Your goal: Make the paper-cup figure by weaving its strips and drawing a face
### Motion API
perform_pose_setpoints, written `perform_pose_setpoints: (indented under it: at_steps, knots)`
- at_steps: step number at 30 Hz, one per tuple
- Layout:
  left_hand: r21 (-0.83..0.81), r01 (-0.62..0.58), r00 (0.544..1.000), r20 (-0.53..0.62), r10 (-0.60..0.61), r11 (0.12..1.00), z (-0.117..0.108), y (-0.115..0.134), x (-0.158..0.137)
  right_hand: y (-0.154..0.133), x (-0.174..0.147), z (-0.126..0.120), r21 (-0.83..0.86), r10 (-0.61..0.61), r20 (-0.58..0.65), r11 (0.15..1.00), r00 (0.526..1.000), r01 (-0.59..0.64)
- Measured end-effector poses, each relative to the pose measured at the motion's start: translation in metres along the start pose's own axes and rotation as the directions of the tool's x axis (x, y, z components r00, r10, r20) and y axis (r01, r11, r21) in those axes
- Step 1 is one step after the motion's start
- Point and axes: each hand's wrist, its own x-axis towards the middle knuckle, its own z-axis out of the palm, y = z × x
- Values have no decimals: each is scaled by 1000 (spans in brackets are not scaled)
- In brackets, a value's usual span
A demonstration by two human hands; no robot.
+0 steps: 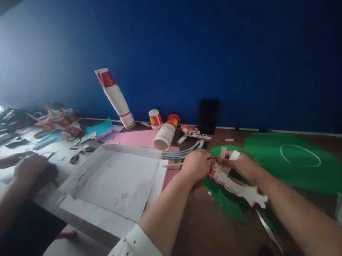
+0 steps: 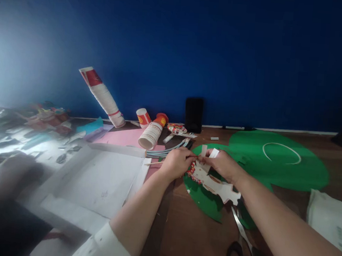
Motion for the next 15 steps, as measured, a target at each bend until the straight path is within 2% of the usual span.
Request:
perform_pose_setpoints:
  at_steps: [7, 15]
  knots:
    - [-53, 43, 999, -24, -44, 998, 2, -5, 1, -6, -4, 2, 74, 19, 99, 997, 995, -26]
    - [-84, 20, 1000, -13, -21, 996, 1, -4, 1, 1, 3, 0, 64, 6, 92, 998, 996, -12]
